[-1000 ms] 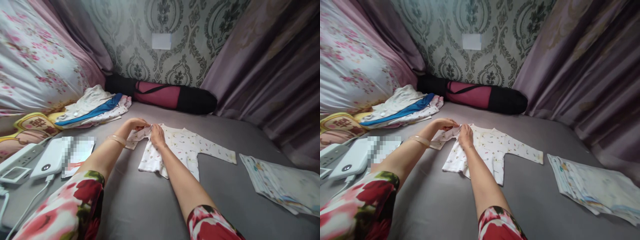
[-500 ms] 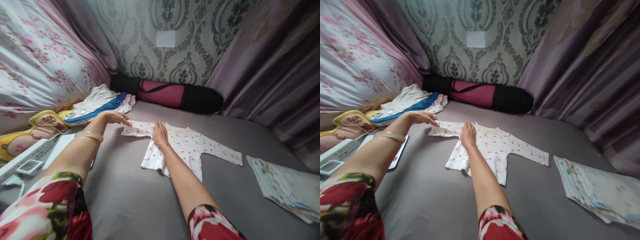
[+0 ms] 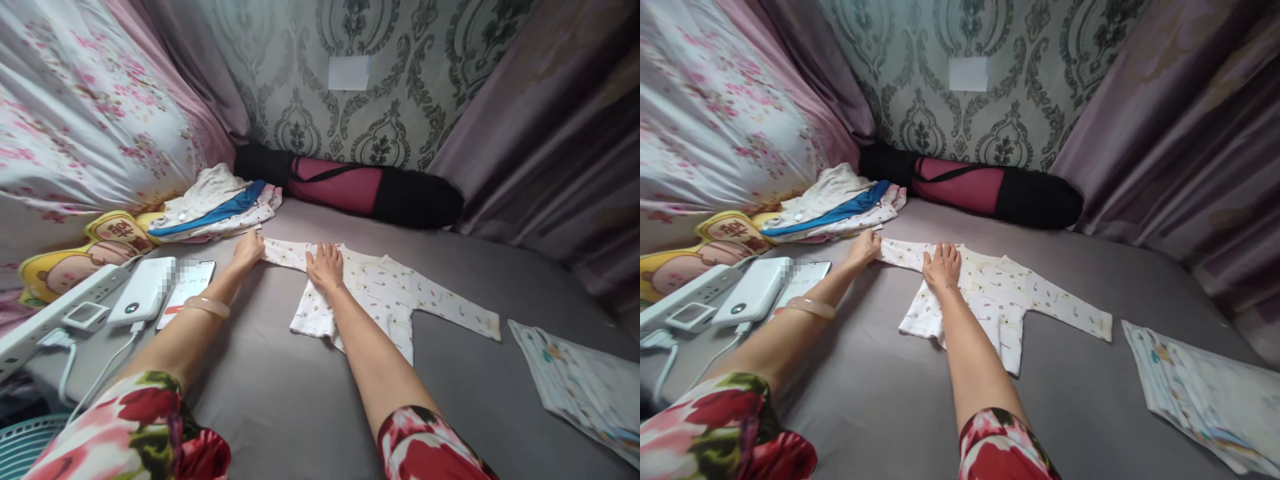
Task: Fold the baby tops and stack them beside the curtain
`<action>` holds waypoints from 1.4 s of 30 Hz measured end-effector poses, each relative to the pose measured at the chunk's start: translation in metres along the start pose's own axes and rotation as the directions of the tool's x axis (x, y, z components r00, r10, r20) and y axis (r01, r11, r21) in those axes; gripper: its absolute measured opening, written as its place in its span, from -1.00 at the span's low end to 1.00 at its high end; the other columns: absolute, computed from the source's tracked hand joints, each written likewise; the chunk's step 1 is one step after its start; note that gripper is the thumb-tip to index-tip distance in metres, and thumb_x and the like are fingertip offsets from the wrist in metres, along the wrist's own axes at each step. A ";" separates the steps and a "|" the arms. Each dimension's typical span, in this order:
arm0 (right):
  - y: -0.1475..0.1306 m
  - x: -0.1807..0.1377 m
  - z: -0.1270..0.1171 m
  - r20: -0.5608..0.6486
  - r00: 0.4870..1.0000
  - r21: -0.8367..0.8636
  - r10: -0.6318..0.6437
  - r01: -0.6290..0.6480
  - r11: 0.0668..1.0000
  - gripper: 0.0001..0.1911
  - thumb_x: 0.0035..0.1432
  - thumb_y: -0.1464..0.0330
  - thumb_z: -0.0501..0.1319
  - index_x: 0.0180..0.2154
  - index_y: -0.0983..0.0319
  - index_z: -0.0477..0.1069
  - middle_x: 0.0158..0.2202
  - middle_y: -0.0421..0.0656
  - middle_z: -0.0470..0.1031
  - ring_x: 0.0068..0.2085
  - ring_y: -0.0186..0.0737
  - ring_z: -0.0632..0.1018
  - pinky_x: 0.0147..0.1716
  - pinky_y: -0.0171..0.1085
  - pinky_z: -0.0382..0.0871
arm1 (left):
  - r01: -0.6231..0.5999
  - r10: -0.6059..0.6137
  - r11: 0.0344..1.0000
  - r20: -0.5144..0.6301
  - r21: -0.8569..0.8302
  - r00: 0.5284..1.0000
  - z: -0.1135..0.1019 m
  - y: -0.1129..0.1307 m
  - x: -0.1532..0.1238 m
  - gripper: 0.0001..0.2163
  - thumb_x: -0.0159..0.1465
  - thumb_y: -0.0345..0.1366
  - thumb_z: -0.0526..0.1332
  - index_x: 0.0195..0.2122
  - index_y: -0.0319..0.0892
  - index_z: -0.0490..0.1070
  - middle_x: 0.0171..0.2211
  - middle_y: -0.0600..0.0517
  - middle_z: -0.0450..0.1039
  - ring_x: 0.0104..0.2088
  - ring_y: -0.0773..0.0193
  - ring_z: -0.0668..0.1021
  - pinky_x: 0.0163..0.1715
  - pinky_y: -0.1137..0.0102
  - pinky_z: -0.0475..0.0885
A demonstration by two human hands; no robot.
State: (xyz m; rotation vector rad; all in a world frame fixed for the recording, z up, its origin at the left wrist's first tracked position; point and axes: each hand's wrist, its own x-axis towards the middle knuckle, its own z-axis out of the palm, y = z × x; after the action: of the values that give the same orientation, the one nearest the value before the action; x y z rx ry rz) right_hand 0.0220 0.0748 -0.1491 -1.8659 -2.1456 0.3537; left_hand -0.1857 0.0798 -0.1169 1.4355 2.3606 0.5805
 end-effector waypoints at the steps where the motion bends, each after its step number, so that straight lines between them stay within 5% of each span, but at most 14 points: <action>1: 0.000 0.000 0.001 -0.004 1.000 -0.006 0.002 -0.002 1.000 -0.34 0.36 0.11 -0.16 0.35 0.32 0.03 0.38 0.02 0.02 0.36 0.02 0.01 0.29 -0.04 -0.24 | -0.040 0.044 0.995 -0.044 0.089 0.998 0.001 -0.001 -0.004 -0.71 0.36 -0.22 -0.04 -0.02 -0.21 0.34 -0.11 -0.25 0.49 -0.07 -0.03 0.54 -0.19 0.26 0.40; 6: 0.000 0.002 0.004 -0.023 1.000 -0.037 -0.002 0.001 0.999 -0.40 0.36 0.13 -0.15 0.35 0.17 0.07 0.38 0.00 0.03 0.36 0.05 0.02 0.27 0.01 -0.21 | -0.171 0.190 0.908 -0.013 0.383 0.982 0.000 -0.007 -0.021 -0.63 0.38 -0.21 -0.12 0.08 -0.25 0.28 -0.14 -0.32 0.51 -0.11 -0.09 0.56 -0.18 0.19 0.40; 12: -0.001 0.003 0.005 -0.004 1.000 -0.035 0.022 -0.022 0.999 -0.42 0.35 0.14 -0.12 0.32 0.15 0.13 0.38 -0.01 0.02 0.37 0.07 0.01 0.27 0.04 -0.24 | -0.129 0.134 0.905 0.017 0.406 0.991 0.006 -0.005 -0.023 -0.64 0.32 -0.43 -0.12 0.05 -0.40 0.31 -0.14 -0.44 0.48 -0.12 -0.17 0.56 -0.19 0.11 0.39; 15: -0.002 0.003 0.006 -0.021 1.000 -0.034 0.019 -0.020 0.999 -0.42 0.35 0.14 -0.11 0.32 0.16 0.14 0.38 0.00 0.04 0.36 0.06 0.01 0.27 0.03 -0.23 | -0.169 0.206 0.907 -0.055 0.386 0.977 0.007 0.003 -0.024 -0.59 0.28 -0.54 -0.19 0.04 -0.51 0.32 -0.07 -0.58 0.39 -0.03 -0.28 0.49 -0.12 -0.03 0.34; 17: -0.002 0.002 0.007 -0.037 0.999 -0.035 0.018 -0.020 0.999 -0.42 0.35 0.14 -0.12 0.31 0.16 0.15 0.37 0.00 0.05 0.36 0.07 0.02 0.27 0.03 -0.23 | -0.286 0.332 0.883 -0.063 0.371 0.941 0.012 0.013 -0.028 -0.60 0.30 -0.52 -0.18 0.01 -0.50 0.35 -0.01 -0.57 0.34 0.06 -0.27 0.42 -0.01 -0.06 0.26; 22: -0.001 -0.002 0.001 -0.002 1.000 -0.080 -0.005 0.005 0.997 -0.40 0.32 0.18 -0.06 0.34 0.18 0.10 0.39 0.01 -0.01 0.37 0.08 -0.01 0.28 0.03 -0.24 | -0.610 0.594 0.784 0.151 0.110 0.790 0.051 0.050 -0.043 -0.64 0.40 -0.27 -0.07 0.13 -0.19 0.32 0.07 -0.17 0.44 0.07 0.14 0.46 0.08 0.35 0.29; 25: 0.000 -0.003 -0.002 0.063 0.998 -0.125 -0.019 0.027 0.992 -0.33 0.26 0.22 0.03 0.36 0.20 0.02 0.41 0.01 -0.07 0.38 0.07 -0.04 0.29 0.01 -0.25 | -0.649 0.645 0.759 0.205 -0.060 0.736 0.073 0.060 -0.048 -0.57 0.43 -0.22 -0.17 0.23 -0.19 0.24 0.25 -0.16 0.27 0.24 0.13 0.32 0.21 0.25 0.17; 31: -0.001 -0.001 0.004 -0.047 0.999 -0.067 0.004 -0.007 0.998 -0.44 0.34 0.21 -0.10 0.32 0.14 0.13 0.38 -0.04 0.03 0.36 0.03 0.03 0.27 0.02 -0.20 | -0.610 0.560 0.775 0.269 0.162 0.783 0.064 0.034 -0.044 -0.51 0.42 -0.21 -0.17 0.33 -0.23 0.11 0.36 -0.16 0.04 0.37 0.09 0.07 0.30 0.13 -0.02; 38: -0.003 -0.003 0.005 -0.053 0.998 -0.017 0.019 -0.020 1.000 -0.45 0.34 0.20 -0.10 0.30 0.16 0.17 0.38 -0.04 0.05 0.36 0.03 0.02 0.28 0.03 -0.21 | -0.477 0.437 0.796 0.192 0.372 0.879 0.039 -0.014 -0.024 -0.45 0.41 -0.16 -0.23 0.33 -0.35 0.08 0.35 -0.24 0.03 0.36 -0.02 0.10 0.30 0.02 -0.05; 42: -0.002 -0.002 0.000 -0.032 0.999 0.021 -0.008 0.009 1.000 -0.44 0.34 0.19 -0.08 0.30 0.19 0.15 0.39 -0.02 0.01 0.38 0.03 -0.02 0.30 0.05 -0.23 | -0.514 0.548 0.773 0.017 0.372 0.836 0.039 -0.024 -0.026 -0.47 0.39 -0.18 -0.18 0.25 -0.42 0.18 0.31 -0.31 0.13 0.34 -0.02 0.14 0.30 0.08 -0.06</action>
State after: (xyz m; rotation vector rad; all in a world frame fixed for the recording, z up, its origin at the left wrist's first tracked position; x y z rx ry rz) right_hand 0.0209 0.0724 -0.1486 -1.8378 -2.1202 0.3417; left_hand -0.1743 0.0537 -0.1612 2.3357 2.1880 0.3450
